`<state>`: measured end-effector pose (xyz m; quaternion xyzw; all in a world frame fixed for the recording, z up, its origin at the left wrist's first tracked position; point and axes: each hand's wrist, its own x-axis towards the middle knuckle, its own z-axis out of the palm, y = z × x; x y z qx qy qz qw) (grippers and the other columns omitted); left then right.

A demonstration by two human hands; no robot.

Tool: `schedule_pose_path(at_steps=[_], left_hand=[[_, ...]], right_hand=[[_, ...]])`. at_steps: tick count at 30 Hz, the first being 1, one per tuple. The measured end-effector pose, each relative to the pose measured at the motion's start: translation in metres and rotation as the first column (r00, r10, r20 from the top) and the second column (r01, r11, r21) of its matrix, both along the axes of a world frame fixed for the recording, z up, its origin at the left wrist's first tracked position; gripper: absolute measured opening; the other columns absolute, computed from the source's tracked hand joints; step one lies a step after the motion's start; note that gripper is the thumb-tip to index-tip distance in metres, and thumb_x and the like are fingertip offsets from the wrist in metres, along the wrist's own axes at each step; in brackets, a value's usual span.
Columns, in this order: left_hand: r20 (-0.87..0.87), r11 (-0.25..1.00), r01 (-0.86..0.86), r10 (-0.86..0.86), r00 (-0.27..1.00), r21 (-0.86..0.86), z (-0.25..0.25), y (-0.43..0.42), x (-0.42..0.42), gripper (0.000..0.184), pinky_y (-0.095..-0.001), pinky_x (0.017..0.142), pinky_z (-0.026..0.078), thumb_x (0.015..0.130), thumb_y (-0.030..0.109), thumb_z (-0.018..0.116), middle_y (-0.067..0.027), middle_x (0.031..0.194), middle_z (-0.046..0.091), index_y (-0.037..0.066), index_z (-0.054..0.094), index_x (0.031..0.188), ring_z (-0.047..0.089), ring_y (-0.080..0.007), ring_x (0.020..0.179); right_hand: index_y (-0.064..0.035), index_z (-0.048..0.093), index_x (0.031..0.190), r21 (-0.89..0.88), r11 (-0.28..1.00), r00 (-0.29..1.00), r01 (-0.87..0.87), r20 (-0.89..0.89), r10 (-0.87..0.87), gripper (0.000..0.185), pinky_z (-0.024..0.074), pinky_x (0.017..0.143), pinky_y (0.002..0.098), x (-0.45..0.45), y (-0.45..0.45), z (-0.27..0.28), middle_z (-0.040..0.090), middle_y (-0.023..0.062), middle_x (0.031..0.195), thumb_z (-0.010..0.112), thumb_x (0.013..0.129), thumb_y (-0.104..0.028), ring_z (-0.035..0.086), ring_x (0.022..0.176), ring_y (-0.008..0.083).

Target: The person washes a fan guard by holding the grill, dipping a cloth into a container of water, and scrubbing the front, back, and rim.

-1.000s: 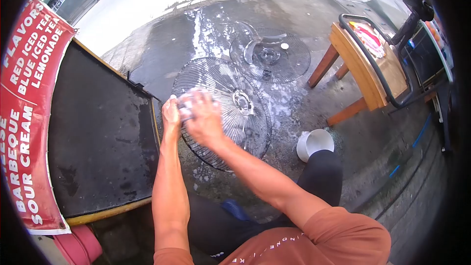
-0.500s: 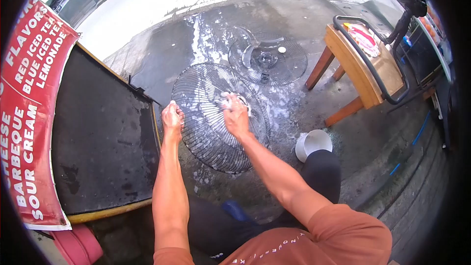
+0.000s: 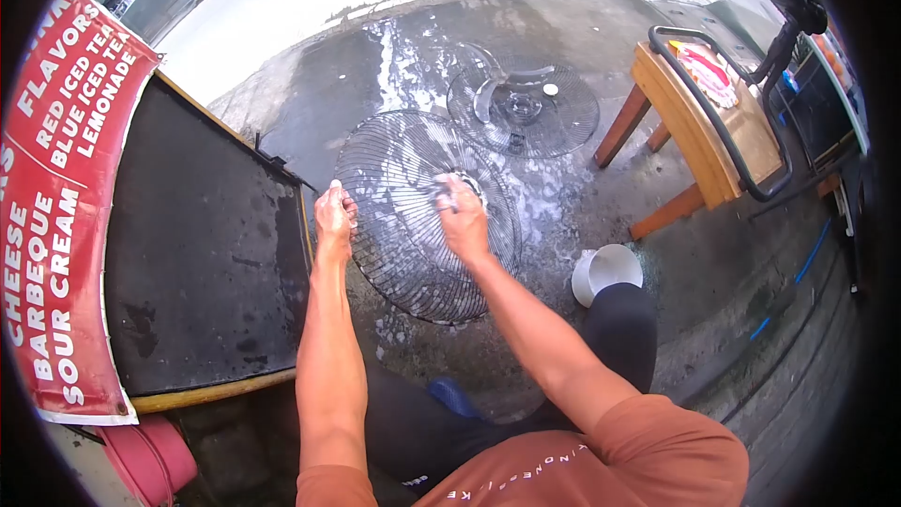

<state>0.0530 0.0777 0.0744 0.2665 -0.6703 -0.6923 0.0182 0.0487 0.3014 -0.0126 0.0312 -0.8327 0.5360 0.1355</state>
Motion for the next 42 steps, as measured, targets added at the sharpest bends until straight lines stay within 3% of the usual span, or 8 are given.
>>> schedule_pose_path(at_steps=[12, 16, 23, 26, 29, 32, 39, 42], left_hand=[[-0.176, 0.928, 0.098, -0.036, 0.984, 0.359, 0.036, 0.031, 0.003, 0.043, -0.0233, 0.047, 0.035, 0.101, 0.047, 0.054, 0.0032, 0.067, 0.049, 0.005, 0.061, 0.112, 0.046, -0.0093, 0.053], [-0.100, 0.991, 0.016, -0.003, 0.995, 0.130, 0.004, 0.014, -0.012, 0.038, -0.0243, 0.046, 0.035, 0.103, 0.042, 0.051, 0.0014, 0.070, 0.048, 0.006, 0.058, 0.094, 0.042, -0.0085, 0.054], [-0.164, 0.958, -0.061, 0.015, 0.986, -0.281, -0.007, -0.001, -0.012, 0.037, -0.0300, 0.051, 0.041, 0.104, 0.040, 0.047, -0.0001, 0.074, 0.054, 0.009, 0.059, 0.089, 0.048, -0.0113, 0.057], [-0.333, 0.946, 0.035, 0.078, 0.940, 0.322, -0.028, -0.015, -0.006, 0.040, -0.0341, 0.069, 0.054, 0.105, 0.039, 0.044, -0.0046, 0.085, 0.066, 0.007, 0.065, 0.095, 0.063, -0.0182, 0.073], [-0.114, 0.902, -0.029, 0.086, 0.990, 0.432, 0.024, 0.010, 0.006, 0.040, -0.0301, 0.061, 0.052, 0.105, 0.040, 0.044, -0.0032, 0.084, 0.066, 0.007, 0.065, 0.097, 0.063, -0.0162, 0.069], [-0.056, 0.948, 0.027, -0.010, 0.998, 0.319, -0.004, -0.021, 0.008, 0.034, -0.0221, 0.035, 0.024, 0.105, 0.044, 0.045, 0.0061, 0.063, 0.045, 0.017, 0.053, 0.086, 0.035, -0.0051, 0.042], [-0.058, 0.973, 0.002, 0.012, 0.998, 0.231, -0.012, -0.019, -0.002, 0.034, -0.0227, 0.036, 0.025, 0.104, 0.043, 0.049, 0.0046, 0.064, 0.042, 0.017, 0.048, 0.081, 0.035, -0.0065, 0.044], [-0.100, 0.986, -0.064, 0.049, 0.994, -0.156, -0.018, -0.023, -0.009, 0.033, -0.0262, 0.051, 0.040, 0.102, 0.040, 0.051, 0.0013, 0.071, 0.053, 0.013, 0.056, 0.084, 0.050, -0.0100, 0.062]], right_hand=[[-0.0107, 0.060, 0.124, 0.103, 0.970, 0.934, 0.222, 0.264, -0.242, 0.040, 0.0482, 0.086, 0.0530, -0.045, 0.023, -0.003, 0.071, 0.0248, 0.097, 0.053, 0.093, -0.035, 0.067, 0.091, 0.0458], [-0.0078, 0.059, 0.126, 0.065, 0.974, 0.940, 0.216, 0.257, -0.225, 0.040, 0.0495, 0.086, 0.0522, -0.032, 0.009, 0.008, 0.070, 0.0254, 0.087, 0.052, 0.093, -0.028, 0.067, 0.091, 0.0466], [-0.0006, 0.058, 0.130, 0.076, 0.985, 0.971, -0.152, -0.174, 0.163, 0.037, 0.0300, 0.112, 0.0523, 0.025, -0.081, 0.096, 0.056, 0.0231, 0.137, 0.051, 0.097, -0.017, 0.050, 0.128, 0.0379], [-0.0043, 0.054, 0.139, 0.049, 0.919, 0.915, -0.392, -0.078, 0.395, 0.050, 0.0253, 0.118, 0.0540, 0.028, -0.104, 0.108, 0.044, 0.0249, 0.149, 0.057, 0.095, -0.028, 0.038, 0.142, 0.0399], [-0.0084, 0.050, 0.144, 0.246, 0.853, 0.860, -0.461, -0.115, 0.498, 0.056, 0.0201, 0.119, 0.0570, 0.015, -0.082, 0.099, 0.040, 0.0237, 0.153, 0.049, 0.098, -0.040, 0.033, 0.145, 0.0397], [-0.0153, 0.050, 0.146, 0.359, 0.874, 0.938, -0.328, 0.017, 0.345, 0.054, 0.0206, 0.119, 0.0575, 0.009, -0.049, 0.072, 0.038, 0.0230, 0.154, 0.047, 0.100, -0.043, 0.030, 0.147, 0.0379], [-0.0065, 0.041, 0.150, 0.256, 0.957, 0.990, -0.134, 0.076, 0.118, 0.055, 0.0217, 0.120, 0.0531, 0.002, -0.040, 0.027, 0.034, 0.0225, 0.157, 0.040, 0.103, -0.035, 0.030, 0.146, 0.0389], [-0.0055, 0.040, 0.150, 0.326, 0.915, 0.957, -0.237, -0.084, 0.278, 0.056, 0.0166, 0.121, 0.0532, 0.031, -0.081, 0.077, 0.034, 0.0215, 0.157, 0.046, 0.102, -0.033, 0.028, 0.147, 0.0387]])
